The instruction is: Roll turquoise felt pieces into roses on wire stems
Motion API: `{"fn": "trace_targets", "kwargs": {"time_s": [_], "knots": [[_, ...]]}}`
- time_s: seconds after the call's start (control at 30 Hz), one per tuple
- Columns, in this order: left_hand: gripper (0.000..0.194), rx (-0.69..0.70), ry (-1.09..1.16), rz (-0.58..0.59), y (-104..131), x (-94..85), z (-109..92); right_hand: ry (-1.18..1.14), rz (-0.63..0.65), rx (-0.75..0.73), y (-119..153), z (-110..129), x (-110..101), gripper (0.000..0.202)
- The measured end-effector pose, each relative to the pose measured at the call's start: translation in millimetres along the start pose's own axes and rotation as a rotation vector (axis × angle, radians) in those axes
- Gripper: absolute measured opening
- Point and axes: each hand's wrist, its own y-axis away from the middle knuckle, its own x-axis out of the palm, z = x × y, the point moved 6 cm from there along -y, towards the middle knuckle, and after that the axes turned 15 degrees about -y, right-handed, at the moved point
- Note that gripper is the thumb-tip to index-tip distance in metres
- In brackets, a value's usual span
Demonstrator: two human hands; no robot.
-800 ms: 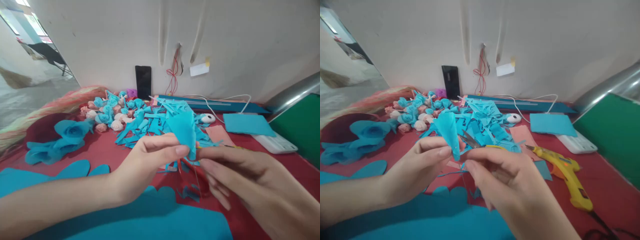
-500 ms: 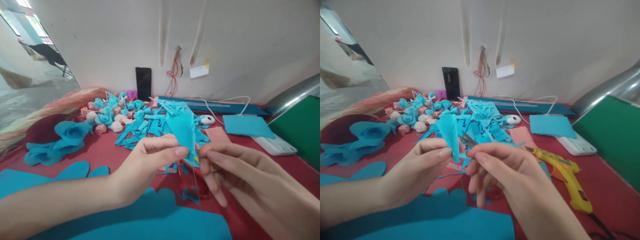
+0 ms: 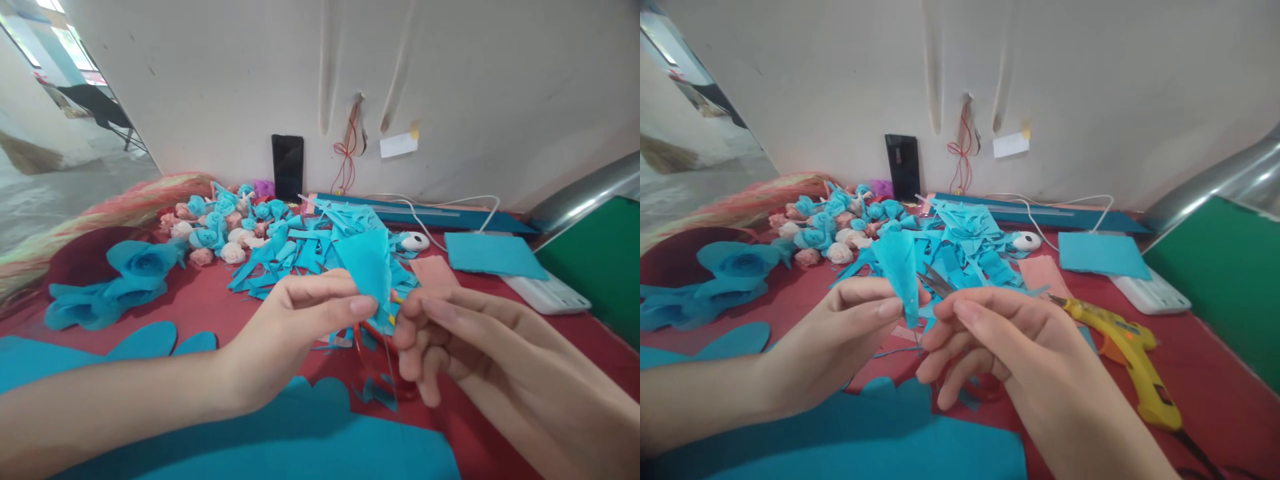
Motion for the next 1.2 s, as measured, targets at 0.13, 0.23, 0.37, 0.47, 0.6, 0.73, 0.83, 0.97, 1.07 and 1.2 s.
{"fn": "trace_targets", "kwargs": {"time_s": [0.13,0.23,0.37,0.47,0.6,0.73,0.83,0.97,1.07,1.2], "knots": [[0.034,-0.01,0.014,-0.004,1.2,0.0,1.2,-0.096,0.044,-0.027,-2.2,1.8,0.3,0.009],[0.034,-0.009,-0.003,-0.016,1.2,0.0,1.2,-0.102,0.074,-0.044,-3.4,2.2,0.8,0.009],[0.036,-0.004,-0.016,-0.028,0.6,-0.1,1.2,-0.085,0.063,-0.037,-6.9,2.2,0.3,0.012],[0.036,-0.001,-0.009,-0.02,0.6,0.2,1.3,-0.097,0.056,-0.057,-9.8,3.5,-0.6,0.014],[0.037,0.008,0.014,-0.011,0.5,0.4,0.7,-0.073,0.02,-0.071,-10.7,2.3,-5.6,0.022],[0.034,0.008,0.016,-0.004,-0.2,0.5,0.5,-0.071,0.03,-0.073,-12.4,1.0,-7.5,0.022],[0.034,0.005,0.008,-0.008,0.0,0.0,1.0,-0.112,0.027,-0.078,-15.6,0.5,-9.6,0.023],[0.031,0.009,0.023,-0.003,1.2,0.2,2.0,-0.115,0.017,-0.069,-20.1,-2.1,-13.8,0.025],[0.029,0.016,0.067,0.02,1.4,1.9,2.3,-0.1,0.03,-0.087,-23.2,-2.4,-14.6,0.026],[0.028,0.003,0.11,0.036,0.4,3.2,3.3,-0.125,0.071,-0.099,-25.3,-2.1,-13.2,0.023]]}}
